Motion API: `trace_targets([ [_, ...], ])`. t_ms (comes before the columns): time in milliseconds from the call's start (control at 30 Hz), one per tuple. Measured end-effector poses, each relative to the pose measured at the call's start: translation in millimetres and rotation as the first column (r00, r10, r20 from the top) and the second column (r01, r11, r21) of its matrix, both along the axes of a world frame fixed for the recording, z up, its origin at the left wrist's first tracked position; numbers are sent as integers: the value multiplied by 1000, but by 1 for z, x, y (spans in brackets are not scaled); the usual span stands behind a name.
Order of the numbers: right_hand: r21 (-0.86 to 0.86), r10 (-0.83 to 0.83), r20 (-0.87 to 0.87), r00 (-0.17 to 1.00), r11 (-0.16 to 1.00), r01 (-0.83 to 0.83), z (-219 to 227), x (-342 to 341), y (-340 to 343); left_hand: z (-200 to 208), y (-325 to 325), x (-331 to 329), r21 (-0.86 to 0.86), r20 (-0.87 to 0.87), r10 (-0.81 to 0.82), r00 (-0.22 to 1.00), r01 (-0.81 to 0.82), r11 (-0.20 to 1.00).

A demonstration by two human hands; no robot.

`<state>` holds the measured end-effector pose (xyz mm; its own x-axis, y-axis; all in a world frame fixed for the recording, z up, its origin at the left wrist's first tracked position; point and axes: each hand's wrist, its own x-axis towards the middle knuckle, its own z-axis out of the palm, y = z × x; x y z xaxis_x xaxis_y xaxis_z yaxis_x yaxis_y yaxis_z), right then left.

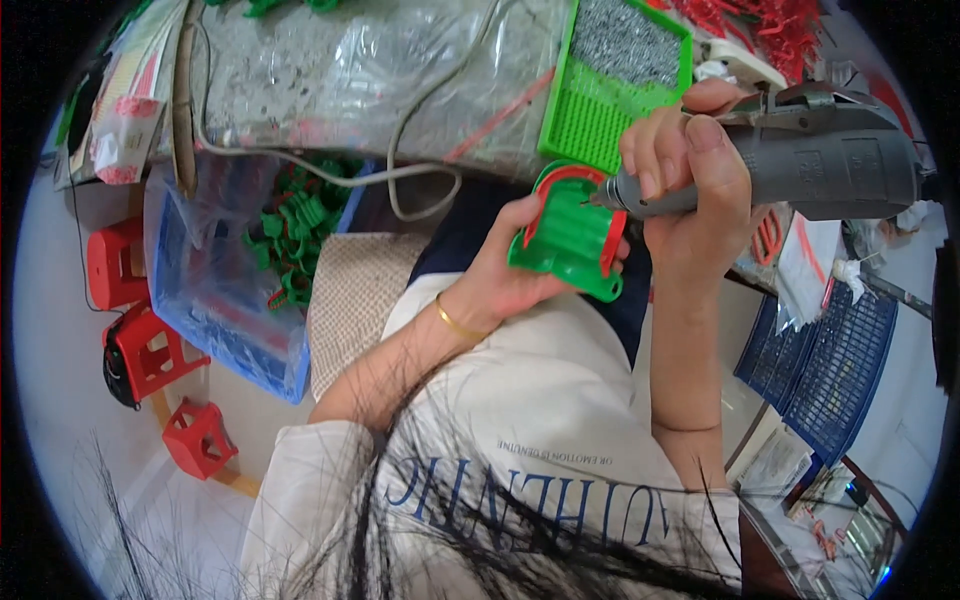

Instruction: Assembling small plastic components using an electric screwdriver in a factory setting.

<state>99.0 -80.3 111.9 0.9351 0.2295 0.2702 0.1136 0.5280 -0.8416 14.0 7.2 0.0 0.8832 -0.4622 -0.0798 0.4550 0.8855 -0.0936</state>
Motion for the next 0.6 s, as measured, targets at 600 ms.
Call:
trace_targets([
  [600, -136, -89, 76, 993, 986, 99, 15, 45, -7, 47, 16, 43, 387, 189, 284, 940, -337, 858],
])
